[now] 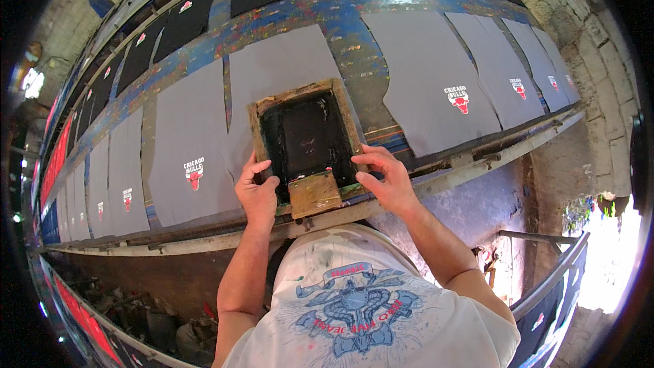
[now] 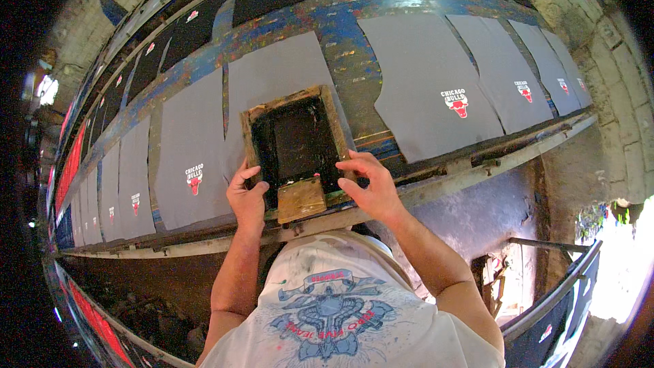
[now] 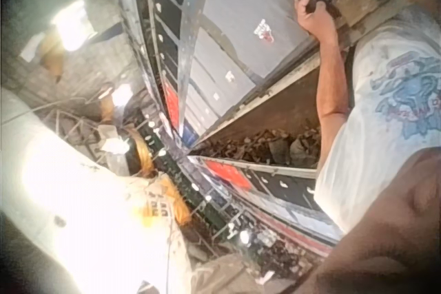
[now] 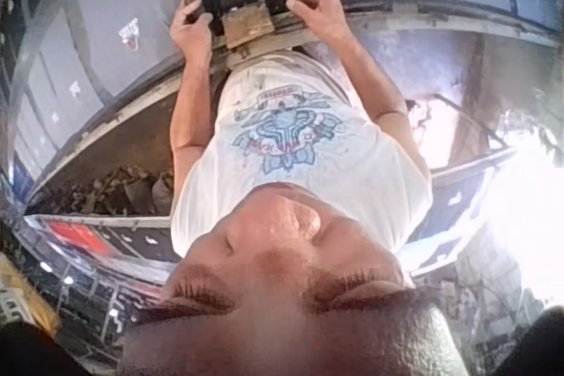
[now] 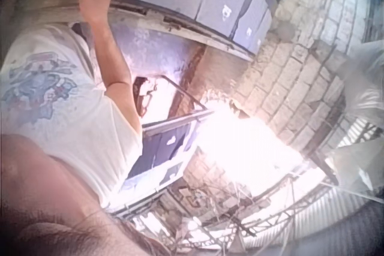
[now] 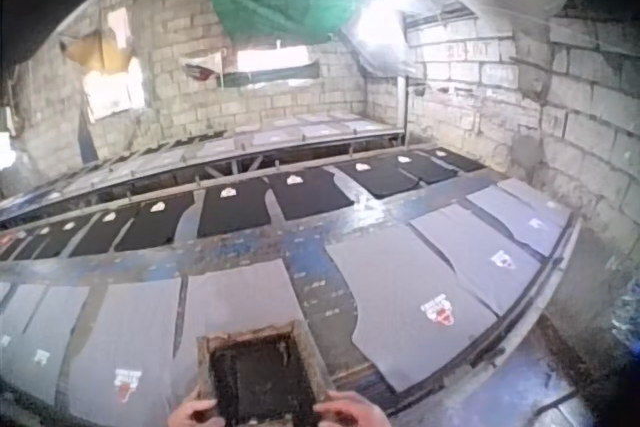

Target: The person uses a squeegee to spread black ink across a screen printing frame placed over t-shirts. The person repeatedly moves the squeegee back and forth to evenly coat the screen, then lifts the frame to reveal printed shirts underneath.

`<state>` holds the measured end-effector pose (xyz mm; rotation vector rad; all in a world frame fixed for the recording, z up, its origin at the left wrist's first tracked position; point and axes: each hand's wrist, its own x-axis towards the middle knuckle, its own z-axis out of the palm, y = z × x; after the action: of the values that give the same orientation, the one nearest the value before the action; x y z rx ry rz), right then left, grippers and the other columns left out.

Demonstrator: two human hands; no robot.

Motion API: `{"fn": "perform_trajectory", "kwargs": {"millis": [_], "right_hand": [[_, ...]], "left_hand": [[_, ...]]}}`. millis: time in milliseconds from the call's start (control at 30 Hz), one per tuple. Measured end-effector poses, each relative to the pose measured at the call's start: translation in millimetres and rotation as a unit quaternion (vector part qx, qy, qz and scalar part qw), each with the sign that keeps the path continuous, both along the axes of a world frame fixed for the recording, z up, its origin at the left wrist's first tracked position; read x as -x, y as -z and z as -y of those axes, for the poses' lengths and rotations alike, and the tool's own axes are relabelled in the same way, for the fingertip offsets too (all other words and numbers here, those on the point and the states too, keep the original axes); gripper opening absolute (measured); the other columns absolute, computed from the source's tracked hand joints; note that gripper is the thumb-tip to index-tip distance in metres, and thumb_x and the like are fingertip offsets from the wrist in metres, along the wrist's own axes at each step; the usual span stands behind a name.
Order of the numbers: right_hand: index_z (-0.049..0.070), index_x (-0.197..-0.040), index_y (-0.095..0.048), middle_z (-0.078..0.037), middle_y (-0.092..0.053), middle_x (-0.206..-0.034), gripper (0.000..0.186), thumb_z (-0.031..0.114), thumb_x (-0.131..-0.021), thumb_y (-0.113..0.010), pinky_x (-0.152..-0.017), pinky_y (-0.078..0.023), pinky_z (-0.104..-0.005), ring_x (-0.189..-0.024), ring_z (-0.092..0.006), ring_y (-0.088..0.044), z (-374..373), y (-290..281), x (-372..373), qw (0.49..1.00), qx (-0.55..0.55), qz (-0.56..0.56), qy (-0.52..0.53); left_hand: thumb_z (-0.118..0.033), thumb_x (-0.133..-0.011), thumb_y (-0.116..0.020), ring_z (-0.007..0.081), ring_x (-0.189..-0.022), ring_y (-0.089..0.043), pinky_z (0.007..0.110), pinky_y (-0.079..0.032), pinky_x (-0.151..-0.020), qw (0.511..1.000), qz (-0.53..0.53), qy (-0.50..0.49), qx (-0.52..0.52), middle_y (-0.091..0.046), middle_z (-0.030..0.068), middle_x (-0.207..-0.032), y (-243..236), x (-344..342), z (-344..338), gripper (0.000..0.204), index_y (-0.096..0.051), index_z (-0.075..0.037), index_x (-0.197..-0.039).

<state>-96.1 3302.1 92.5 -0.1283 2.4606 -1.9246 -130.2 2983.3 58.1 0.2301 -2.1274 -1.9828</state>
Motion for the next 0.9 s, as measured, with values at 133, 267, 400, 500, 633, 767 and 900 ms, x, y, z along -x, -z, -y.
{"fn": "perform_trajectory", "kwargs": {"millis": [133,267,400,500,633,767,900], "right_hand": [[0.005,-0.136,-0.079,-0.020,-0.061,-0.159,0.039,0.009,-0.097,-0.081,-0.113,-0.057,-0.0373,-0.140,-0.0239,-0.065,-3.0,1.1,0.6,1.000,-0.010,-0.001,-0.009],[0.012,-0.132,-0.081,-0.023,-0.065,-0.155,0.039,0.018,-0.093,-0.085,-0.110,-0.057,-0.0420,-0.142,-0.0339,-0.066,-1.9,3.5,-0.6,1.000,0.004,0.007,0.011],[0.010,-0.134,-0.080,-0.021,-0.063,-0.157,0.040,0.015,-0.095,-0.083,-0.111,-0.057,-0.0418,-0.142,-0.0313,-0.066,-0.8,5.4,-1.2,1.000,-0.007,-0.012,0.004],[0.005,-0.138,-0.078,-0.018,-0.060,-0.161,0.041,0.008,-0.097,-0.080,-0.113,-0.058,-0.0389,-0.141,-0.0245,-0.065,-1.4,5.4,-1.6,1.000,-0.023,-0.016,-0.004],[0.006,-0.140,-0.076,-0.016,-0.060,-0.162,0.043,0.003,-0.098,-0.078,-0.114,-0.056,-0.0381,-0.143,-0.0230,-0.063,-1.1,5.4,-3.9,1.000,0.012,-0.003,0.007],[0.006,-0.140,-0.076,-0.014,-0.061,-0.161,0.043,-0.003,-0.098,-0.075,-0.114,-0.053,-0.0372,-0.145,-0.0211,-0.060,1.4,6.4,-5.1,0.995,0.092,-0.002,0.032],[0.007,-0.136,-0.077,-0.014,-0.070,-0.151,0.041,0.001,-0.095,-0.079,-0.108,-0.057,-0.0381,-0.135,-0.0241,-0.069,2.9,1.2,-11.1,0.989,0.108,-0.058,0.080]], "left_hand": [[0.020,-0.078,-0.071,0.0254,-0.141,-0.066,0.038,-0.051,-0.118,1.000,0.001,0.004,-0.013,-0.060,0.0223,-0.166,1.9,2.3,1.2,0.042,-0.080,0.003,-0.115],[0.021,-0.079,-0.071,0.0247,-0.139,-0.067,0.037,-0.052,-0.116,0.999,0.028,-0.016,0.006,-0.061,0.0220,-0.165,-0.1,3.0,0.8,0.043,-0.080,0.003,-0.117],[0.022,-0.079,-0.071,0.0250,-0.140,-0.067,0.036,-0.052,-0.116,0.999,0.039,-0.009,-0.028,-0.061,0.0222,-0.165,-2.6,1.7,1.0,0.044,-0.081,0.003,-0.117],[0.021,-0.078,-0.072,0.0272,-0.144,-0.064,0.038,-0.051,-0.118,0.999,0.039,-0.001,-0.031,-0.060,0.0241,-0.166,-2.2,2.3,2.8,0.046,-0.080,0.002,-0.119],[0.021,-0.077,-0.075,0.0313,-0.150,-0.059,0.040,-0.049,-0.121,0.998,0.051,-0.001,-0.031,-0.056,0.0276,-0.167,-0.8,3.1,4.3,0.049,-0.080,-0.001,-0.121],[0.021,-0.076,-0.075,0.0314,-0.150,-0.059,0.040,-0.050,-0.120,0.999,0.051,-0.008,-0.014,-0.056,0.0270,-0.168,-2.2,2.4,4.1,0.050,-0.080,0.000,-0.121],[0.022,-0.079,-0.071,0.0275,-0.146,-0.063,0.037,-0.051,-0.118,0.997,0.054,-0.004,-0.048,-0.056,0.0243,-0.169,-2.4,1.1,4.0,0.046,-0.081,0.002,-0.119]]}}
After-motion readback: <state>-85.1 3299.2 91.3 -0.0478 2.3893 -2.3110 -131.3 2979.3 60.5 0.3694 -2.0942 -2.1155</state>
